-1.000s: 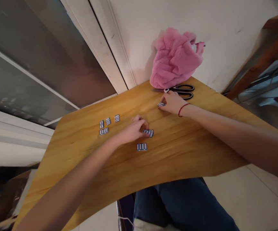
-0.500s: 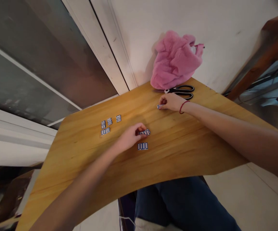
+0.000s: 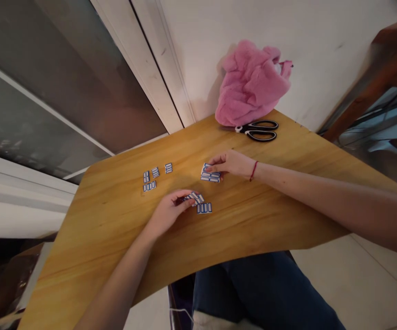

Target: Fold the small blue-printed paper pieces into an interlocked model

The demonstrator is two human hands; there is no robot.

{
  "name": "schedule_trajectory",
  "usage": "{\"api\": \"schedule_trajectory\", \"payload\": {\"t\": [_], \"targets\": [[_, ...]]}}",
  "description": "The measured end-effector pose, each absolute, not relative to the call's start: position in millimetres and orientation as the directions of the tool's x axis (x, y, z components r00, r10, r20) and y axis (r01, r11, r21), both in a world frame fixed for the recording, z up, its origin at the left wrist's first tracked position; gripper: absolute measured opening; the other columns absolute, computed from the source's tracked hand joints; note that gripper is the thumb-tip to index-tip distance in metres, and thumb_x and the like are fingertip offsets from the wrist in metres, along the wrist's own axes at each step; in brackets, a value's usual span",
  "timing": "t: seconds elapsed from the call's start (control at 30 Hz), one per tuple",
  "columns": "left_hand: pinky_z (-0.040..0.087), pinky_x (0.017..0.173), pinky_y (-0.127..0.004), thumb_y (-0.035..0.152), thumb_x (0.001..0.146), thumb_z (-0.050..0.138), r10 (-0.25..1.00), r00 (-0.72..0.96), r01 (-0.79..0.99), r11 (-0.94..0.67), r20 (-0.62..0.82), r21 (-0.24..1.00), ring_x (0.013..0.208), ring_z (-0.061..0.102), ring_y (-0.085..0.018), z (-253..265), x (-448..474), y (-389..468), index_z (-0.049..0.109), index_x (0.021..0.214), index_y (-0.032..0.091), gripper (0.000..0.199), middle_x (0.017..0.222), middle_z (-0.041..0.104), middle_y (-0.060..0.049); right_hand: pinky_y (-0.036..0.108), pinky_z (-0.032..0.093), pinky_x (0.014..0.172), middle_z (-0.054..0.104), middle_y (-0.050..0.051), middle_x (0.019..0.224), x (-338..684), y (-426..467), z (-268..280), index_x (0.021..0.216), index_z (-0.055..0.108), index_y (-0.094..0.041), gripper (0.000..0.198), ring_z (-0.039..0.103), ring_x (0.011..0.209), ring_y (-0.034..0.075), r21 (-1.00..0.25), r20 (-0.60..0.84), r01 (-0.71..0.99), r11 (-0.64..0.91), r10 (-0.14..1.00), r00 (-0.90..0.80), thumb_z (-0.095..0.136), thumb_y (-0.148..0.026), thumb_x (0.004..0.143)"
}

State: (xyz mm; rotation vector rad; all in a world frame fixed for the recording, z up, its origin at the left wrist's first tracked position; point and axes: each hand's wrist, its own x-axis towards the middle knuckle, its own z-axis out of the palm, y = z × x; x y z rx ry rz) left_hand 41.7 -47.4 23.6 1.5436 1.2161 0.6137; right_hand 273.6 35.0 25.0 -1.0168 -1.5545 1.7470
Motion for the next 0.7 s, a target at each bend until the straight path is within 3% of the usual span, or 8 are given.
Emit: {"api": "schedule_trajectory", "payload": {"t": [0.13,0.37,0.7], "targets": [[0.046,0.077,-0.027,0.033,0.075,0.069,0.9,0.356,0.406,0.093,-0.251,0.909,0.082,0.061,-0.014,26,45,-59,0.064,0.092,0.018,0.022,0.09,0.068,-0.002,0.018,0.044,0.049,0.065,-0.002,0.066,269,26,22,0.076,0.068,-0.014,0.019,0.054,0.054,0.005,-0.982,-0.18,0.067,-0.177,0.762,-0.622,0.074,-0.032,0.07],[0.045,0.073,-0.027,0.032,0.079,0.063,0.848,0.409,0.543,0.07,-0.337,0.837,0.077,0.06,-0.014,39,54,-63,0.066,0.082,0.018,0.014,0.082,0.069,-0.001,0.018,0.04,0.049,0.064,-0.002,0.066,271,25,16,0.079,0.068,-0.014,0.022,0.05,0.052,0.004,-0.977,-0.215,0.139,-0.164,0.696,-0.685,0.07,-0.035,0.073],[0.043,0.065,-0.026,0.034,0.077,0.063,0.875,0.393,0.628,-0.032,-0.282,0.778,0.07,0.058,-0.015,27,56,-50,0.066,0.082,0.019,0.016,0.078,0.068,-0.001,0.016,0.04,0.048,0.065,-0.004,0.068,268,24,14,0.082,0.067,-0.016,0.019,0.05,0.053,0.004,-0.978,-0.209,0.146,-0.15,0.71,-0.672,0.07,-0.032,0.073]]}}
